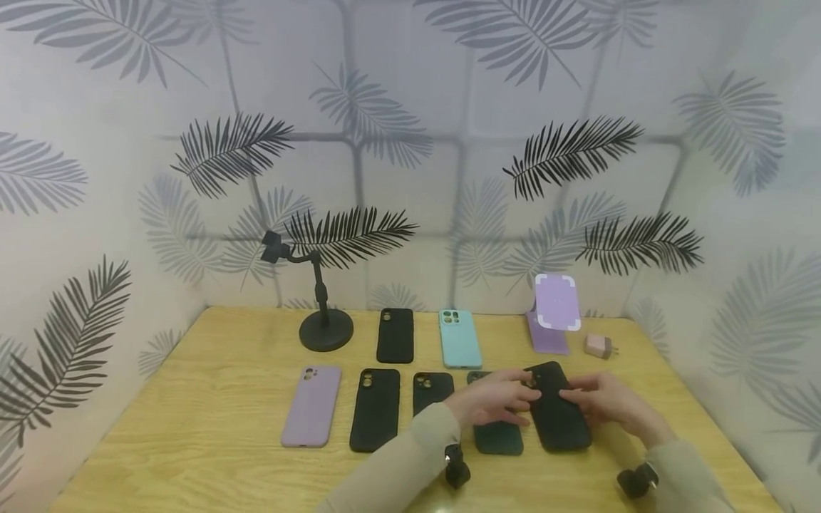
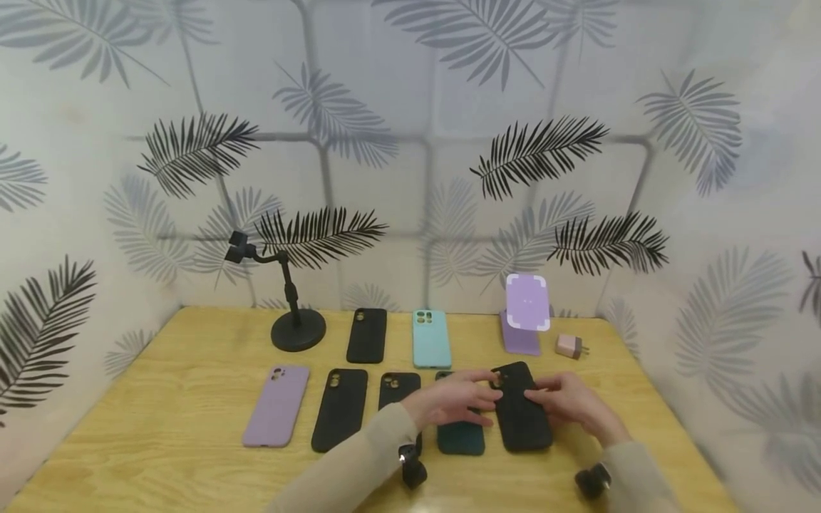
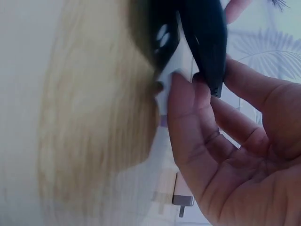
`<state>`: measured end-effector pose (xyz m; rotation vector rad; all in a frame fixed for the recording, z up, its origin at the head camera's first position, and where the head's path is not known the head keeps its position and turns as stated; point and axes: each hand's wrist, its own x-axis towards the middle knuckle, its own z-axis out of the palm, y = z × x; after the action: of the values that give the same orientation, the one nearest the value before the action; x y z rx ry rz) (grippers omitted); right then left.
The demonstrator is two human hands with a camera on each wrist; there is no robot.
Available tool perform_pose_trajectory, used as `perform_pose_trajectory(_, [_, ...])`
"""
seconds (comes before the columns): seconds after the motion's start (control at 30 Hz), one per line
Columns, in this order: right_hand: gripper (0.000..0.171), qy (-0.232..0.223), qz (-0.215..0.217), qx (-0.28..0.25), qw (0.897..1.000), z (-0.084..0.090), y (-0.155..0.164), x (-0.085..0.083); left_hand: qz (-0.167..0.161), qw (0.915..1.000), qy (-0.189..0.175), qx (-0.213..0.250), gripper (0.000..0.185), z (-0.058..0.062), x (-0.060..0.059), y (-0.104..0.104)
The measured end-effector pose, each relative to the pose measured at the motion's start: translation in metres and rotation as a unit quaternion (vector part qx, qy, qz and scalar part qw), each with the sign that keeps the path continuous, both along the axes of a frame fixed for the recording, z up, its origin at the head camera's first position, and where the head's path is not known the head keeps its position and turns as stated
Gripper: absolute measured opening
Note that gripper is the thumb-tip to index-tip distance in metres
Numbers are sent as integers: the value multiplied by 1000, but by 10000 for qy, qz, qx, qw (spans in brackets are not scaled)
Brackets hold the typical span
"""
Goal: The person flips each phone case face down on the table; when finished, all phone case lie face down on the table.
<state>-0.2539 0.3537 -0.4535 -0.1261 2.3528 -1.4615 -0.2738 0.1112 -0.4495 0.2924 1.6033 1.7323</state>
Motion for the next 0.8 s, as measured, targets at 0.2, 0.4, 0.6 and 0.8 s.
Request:
perform_pose_trajectory(0.2, [53, -18, -399, 707, 9967, -3, 0, 2, -119, 9999, -37, 49, 63, 2, -1, -2])
perform_pose_trajectory(0.4, [57, -79, -655, 937, 9934, -4, 1, 3, -241, 9996, -23, 131, 64, 1, -2, -4])
perform_pose_trajectory(0.6, [54, -64, -651, 877, 9940, -4, 3, 3, -198, 9997, -1, 129, 64, 1, -3, -4])
perform_pose_trajectory(0.8, [51, 128, -605, 654, 9959, -5, 4, 5, -138, 9994, 184, 276, 58, -1, -2, -16])
